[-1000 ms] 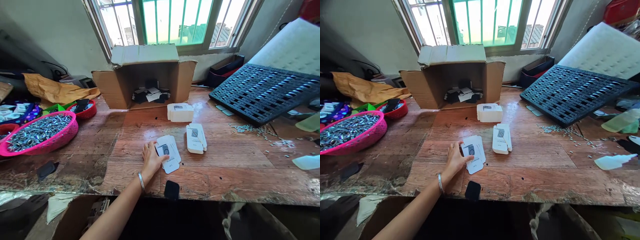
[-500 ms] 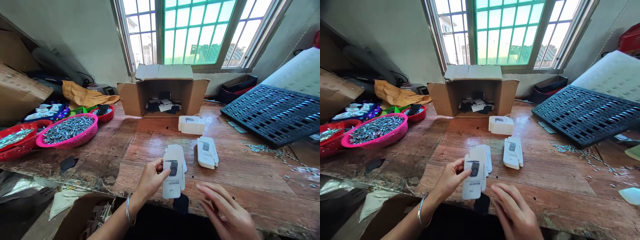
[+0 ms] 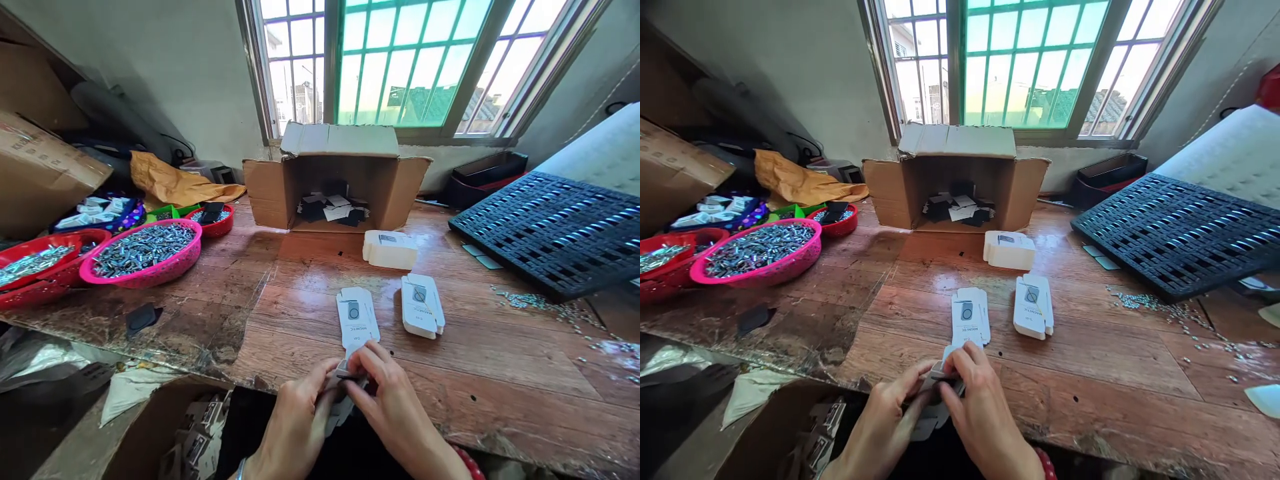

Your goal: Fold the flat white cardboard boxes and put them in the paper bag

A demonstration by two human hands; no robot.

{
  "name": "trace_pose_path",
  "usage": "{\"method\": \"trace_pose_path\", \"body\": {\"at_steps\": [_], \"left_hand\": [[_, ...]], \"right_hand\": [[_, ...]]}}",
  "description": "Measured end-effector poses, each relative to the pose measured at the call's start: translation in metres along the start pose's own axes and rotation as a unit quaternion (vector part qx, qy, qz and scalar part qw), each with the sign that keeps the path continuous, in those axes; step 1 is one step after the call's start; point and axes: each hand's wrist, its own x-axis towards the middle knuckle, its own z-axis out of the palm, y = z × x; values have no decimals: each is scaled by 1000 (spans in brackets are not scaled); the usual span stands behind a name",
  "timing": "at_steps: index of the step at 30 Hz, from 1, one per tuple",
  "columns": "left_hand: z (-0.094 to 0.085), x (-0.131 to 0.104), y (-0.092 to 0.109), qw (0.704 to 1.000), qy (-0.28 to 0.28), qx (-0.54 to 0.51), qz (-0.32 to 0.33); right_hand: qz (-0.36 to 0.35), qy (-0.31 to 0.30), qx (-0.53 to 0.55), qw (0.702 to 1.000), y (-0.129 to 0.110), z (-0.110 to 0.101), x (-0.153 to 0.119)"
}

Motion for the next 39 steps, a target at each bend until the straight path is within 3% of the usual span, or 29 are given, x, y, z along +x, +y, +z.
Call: {"method": "trace_pose_path", "body": {"at_steps": [4,6,8,11,14,18,20,22,25,27,29,31,34,39], "left_hand": [[0,-1,4,997,-29,-61,-27],[-5,1,7,988,-73,-132,-37],[-12,3,6,959,-158,-227,-54],[-17,5,-1,888,-282,-349,-104],[-13,5,-9,850,-313,-402,-131],[-1,4,-12,863,-260,-406,-151],[3,5,-12,864,-212,-416,-187],[5,6,-14,867,-154,-423,-213],[5,8,-15,878,-74,-420,-219],[7,9,-13,884,-49,-415,-207],[13,9,-10,898,-17,-400,-181],[21,8,-7,912,48,-380,-146],[35,6,-4,916,140,-362,-102],[42,5,-4,927,125,-350,-56]], "right_hand": [[-1,-16,8,1000,-5,-5,-4],[-11,-19,18,1000,-7,-10,-7],[-17,-31,36,999,-8,-16,-8],[-8,-52,67,996,-11,-21,-10],[4,-66,75,995,-12,-23,-12],[23,-64,72,995,-10,-22,-16],[26,-28,71,997,-4,-18,-18],[17,62,74,995,4,-11,-20],[44,206,133,969,16,2,-24],[89,188,234,950,21,11,-26],[116,113,321,933,22,19,-26],[125,83,342,928,22,27,-26],[143,151,320,924,21,36,-25],[119,251,308,910,21,44,-25]]}}
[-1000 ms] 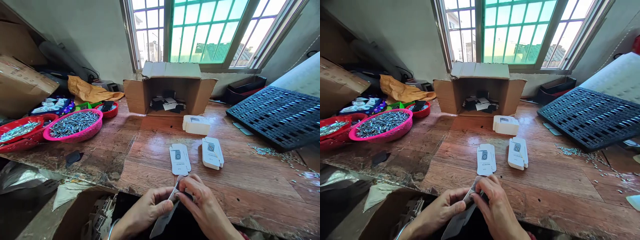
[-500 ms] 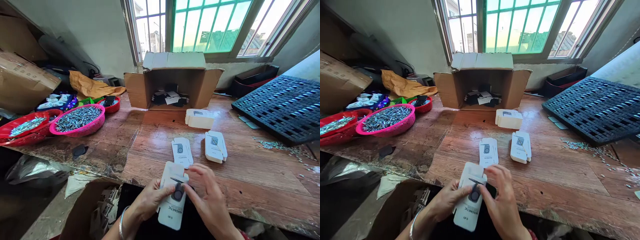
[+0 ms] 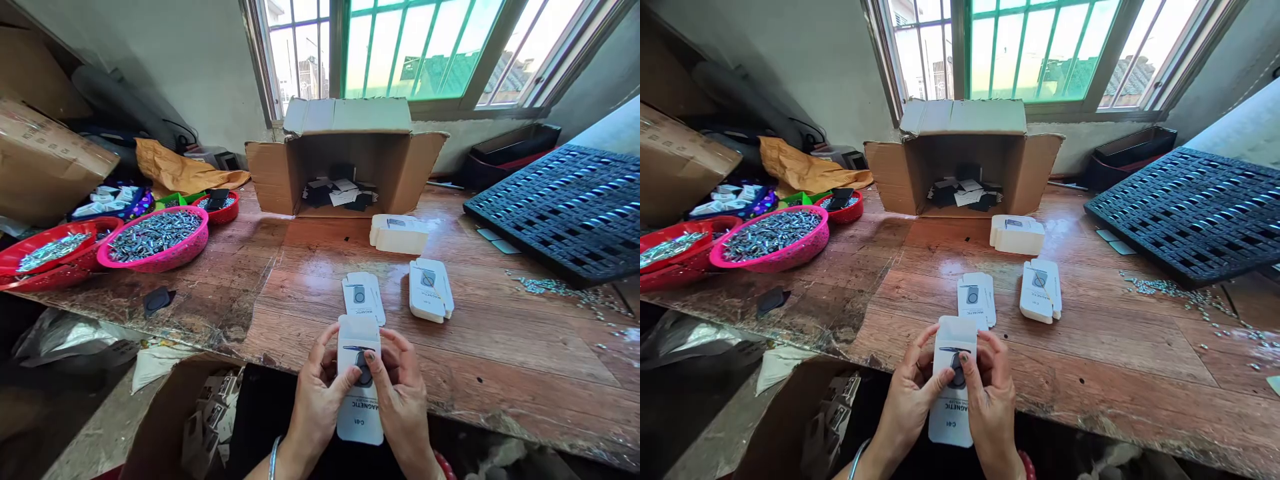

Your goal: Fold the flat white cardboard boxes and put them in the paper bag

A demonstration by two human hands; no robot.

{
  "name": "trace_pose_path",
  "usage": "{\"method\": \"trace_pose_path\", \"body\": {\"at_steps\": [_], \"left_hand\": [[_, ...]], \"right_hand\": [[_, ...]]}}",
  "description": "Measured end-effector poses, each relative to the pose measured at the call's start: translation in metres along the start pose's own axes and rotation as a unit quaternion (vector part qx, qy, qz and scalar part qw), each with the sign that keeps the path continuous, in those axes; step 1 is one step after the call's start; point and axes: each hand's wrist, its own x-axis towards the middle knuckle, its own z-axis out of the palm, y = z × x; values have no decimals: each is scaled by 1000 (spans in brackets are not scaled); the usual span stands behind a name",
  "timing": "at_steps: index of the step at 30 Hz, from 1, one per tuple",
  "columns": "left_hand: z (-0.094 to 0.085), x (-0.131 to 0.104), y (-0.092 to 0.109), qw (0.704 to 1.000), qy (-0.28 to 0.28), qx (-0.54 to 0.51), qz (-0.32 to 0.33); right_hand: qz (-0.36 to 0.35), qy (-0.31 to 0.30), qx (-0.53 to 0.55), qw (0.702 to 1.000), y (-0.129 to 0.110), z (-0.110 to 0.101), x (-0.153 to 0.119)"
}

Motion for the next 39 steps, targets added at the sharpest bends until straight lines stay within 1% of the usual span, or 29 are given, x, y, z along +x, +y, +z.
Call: {"method": "trace_pose_path", "body": {"at_steps": [4,6,9,12,14,16,18,21,24,27,30,34,35,37,39], "left_hand": [[-3,-1,-4,1000,-5,16,11],[-5,-3,-7,999,-20,33,7],[-8,-6,-10,997,-29,69,-4],[-10,-7,-7,995,-38,93,-16],[-10,-8,-2,993,-43,112,-20],[-9,-8,3,991,-37,129,-21],[-9,-7,7,991,-18,127,-24],[-10,-4,6,994,3,98,-40],[-15,-1,1,995,-6,84,-49],[-19,-3,-2,993,-19,106,-37],[-19,-9,1,988,-16,151,-33],[-17,-15,6,976,-24,211,-45],[-17,-16,7,975,-29,214,-47],[-18,-16,6,976,-34,208,-49],[-21,-16,3,978,-31,201,-52]], "right_hand": [[-57,11,-23,998,-1,1,0],[-65,2,-36,997,-1,-1,0],[-60,-31,-59,996,-2,-5,0],[-30,-57,-64,996,-5,-10,1],[19,-78,-25,996,-10,-13,5],[75,-120,23,990,-16,-16,10],[98,-167,40,980,-22,-18,15],[66,-200,8,978,-26,-20,19],[36,-228,-20,973,-30,-24,19],[30,-270,-58,960,-35,-26,20],[10,-303,-106,947,-37,-28,24],[-83,-283,-177,939,-39,-30,29],[-96,-282,-185,936,-41,-31,30],[-87,-304,-175,932,-45,-33,32],[-44,-340,-143,929,-48,-37,31]]}}
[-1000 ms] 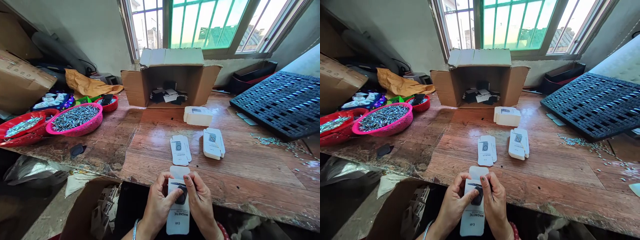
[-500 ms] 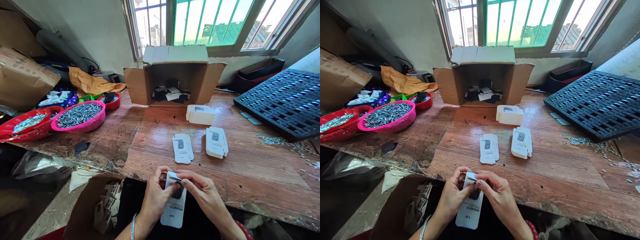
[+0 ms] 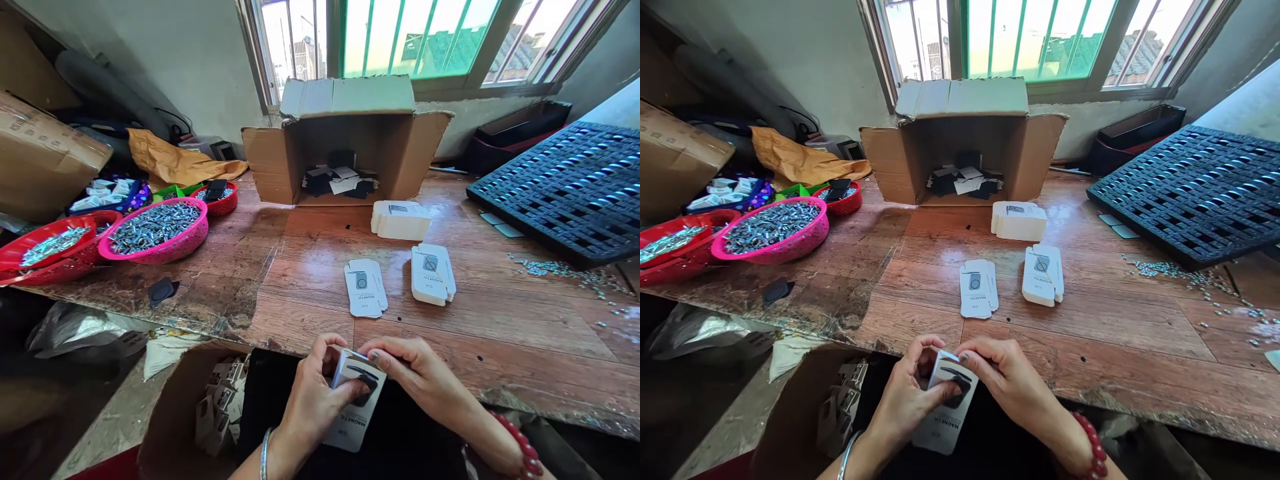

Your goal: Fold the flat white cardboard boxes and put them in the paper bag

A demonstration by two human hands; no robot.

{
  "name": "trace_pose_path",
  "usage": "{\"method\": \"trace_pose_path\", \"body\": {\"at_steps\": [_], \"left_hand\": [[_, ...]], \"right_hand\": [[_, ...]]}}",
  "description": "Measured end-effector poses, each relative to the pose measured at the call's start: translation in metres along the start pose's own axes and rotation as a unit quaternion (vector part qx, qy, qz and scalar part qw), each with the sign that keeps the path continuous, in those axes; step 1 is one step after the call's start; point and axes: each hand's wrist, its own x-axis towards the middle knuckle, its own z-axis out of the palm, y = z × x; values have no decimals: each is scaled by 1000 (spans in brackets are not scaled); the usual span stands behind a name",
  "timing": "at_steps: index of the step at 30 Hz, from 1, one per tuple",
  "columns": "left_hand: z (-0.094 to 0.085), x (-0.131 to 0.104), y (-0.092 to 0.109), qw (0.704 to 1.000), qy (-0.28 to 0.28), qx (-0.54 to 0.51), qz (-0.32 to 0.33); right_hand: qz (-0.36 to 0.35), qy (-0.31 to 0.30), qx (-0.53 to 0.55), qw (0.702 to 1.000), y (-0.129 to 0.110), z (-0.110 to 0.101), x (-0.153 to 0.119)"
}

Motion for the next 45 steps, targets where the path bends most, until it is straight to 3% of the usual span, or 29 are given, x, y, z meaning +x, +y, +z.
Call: {"method": "trace_pose_path", "body": {"at_steps": [4,7,12,15,21,25,29,33,36,40,43,45], "left_hand": [[-1,-7,-15,1000,-19,2,-19],[-3,-17,-26,996,-59,-21,-59],[-8,-28,-38,962,-214,-128,-109],[-1,-31,-44,939,-255,-189,-131],[16,-30,-47,939,-196,-232,-164],[15,-29,-47,955,-165,-209,-129],[12,-29,-52,972,-137,-176,-80],[13,-32,-61,970,-131,-168,-118],[10,-36,-64,973,-130,-151,-117],[0,-38,-61,989,-76,-122,-32],[-7,-39,-61,986,-84,-137,-37],[-9,-41,-64,987,-89,-132,-37]], "right_hand": [[74,-53,92,992,7,8,-11],[119,-41,103,987,17,24,-23],[138,3,97,986,21,36,-33],[130,12,90,987,18,33,-30],[111,25,58,992,17,29,-25],[98,7,61,993,19,28,-26],[31,-27,30,999,17,26,-32],[-12,-44,-10,999,20,28,-40],[-1,-21,-11,1000,28,33,-44],[46,25,10,999,37,40,-47],[86,56,46,994,39,43,-50],[85,45,68,993,39,46,-53]]}}
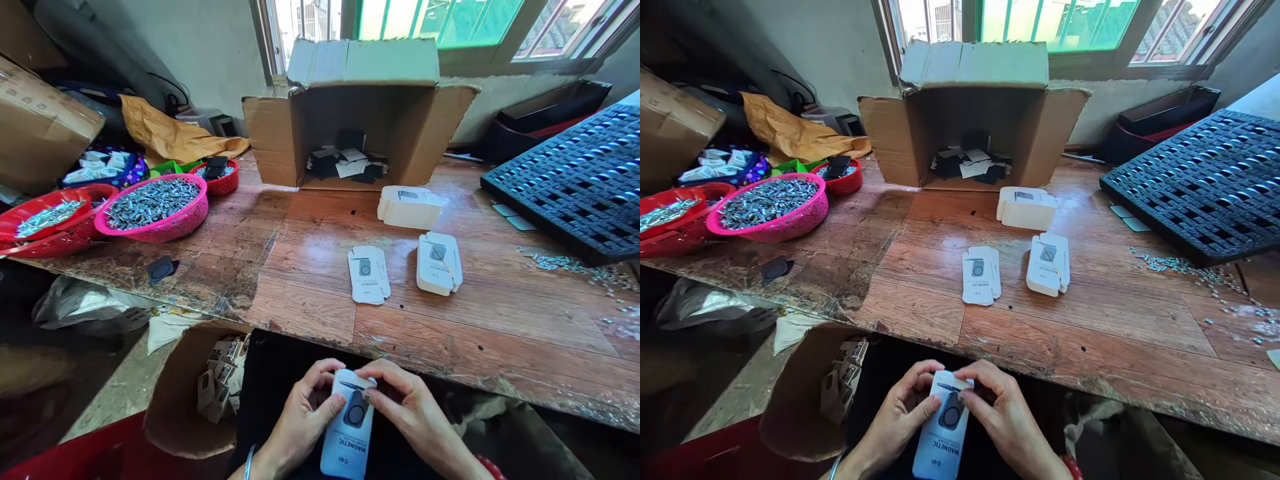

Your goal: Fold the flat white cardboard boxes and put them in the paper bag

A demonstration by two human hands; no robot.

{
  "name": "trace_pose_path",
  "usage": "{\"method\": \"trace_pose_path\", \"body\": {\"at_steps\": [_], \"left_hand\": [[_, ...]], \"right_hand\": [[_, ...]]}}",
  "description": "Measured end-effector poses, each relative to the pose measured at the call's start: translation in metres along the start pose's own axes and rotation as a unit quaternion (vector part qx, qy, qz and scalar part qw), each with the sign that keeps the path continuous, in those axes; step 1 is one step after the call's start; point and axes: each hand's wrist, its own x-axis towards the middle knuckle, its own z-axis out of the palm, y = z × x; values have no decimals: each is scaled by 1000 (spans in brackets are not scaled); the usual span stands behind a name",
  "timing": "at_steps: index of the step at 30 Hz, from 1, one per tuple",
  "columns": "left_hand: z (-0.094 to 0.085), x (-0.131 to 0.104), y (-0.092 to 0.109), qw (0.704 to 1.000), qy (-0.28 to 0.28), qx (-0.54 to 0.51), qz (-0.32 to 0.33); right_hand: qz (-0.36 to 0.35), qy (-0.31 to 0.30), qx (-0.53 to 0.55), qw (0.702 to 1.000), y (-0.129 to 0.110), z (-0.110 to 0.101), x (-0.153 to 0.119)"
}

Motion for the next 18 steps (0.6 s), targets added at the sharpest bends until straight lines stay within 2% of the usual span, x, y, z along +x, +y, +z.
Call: {"method": "trace_pose_path", "body": {"at_steps": [5,10,15,18], "left_hand": [[-5,-7,-16,997,-10,70,3],[-8,-8,-23,995,-8,95,-9],[-5,-4,-30,998,0,52,-40],[-9,1,-35,992,65,-49,-98]], "right_hand": [[-1,-29,1,1000,11,12,-10],[16,10,35,999,24,24,-19],[15,11,38,999,35,30,-25],[63,13,40,997,56,25,-24]]}}
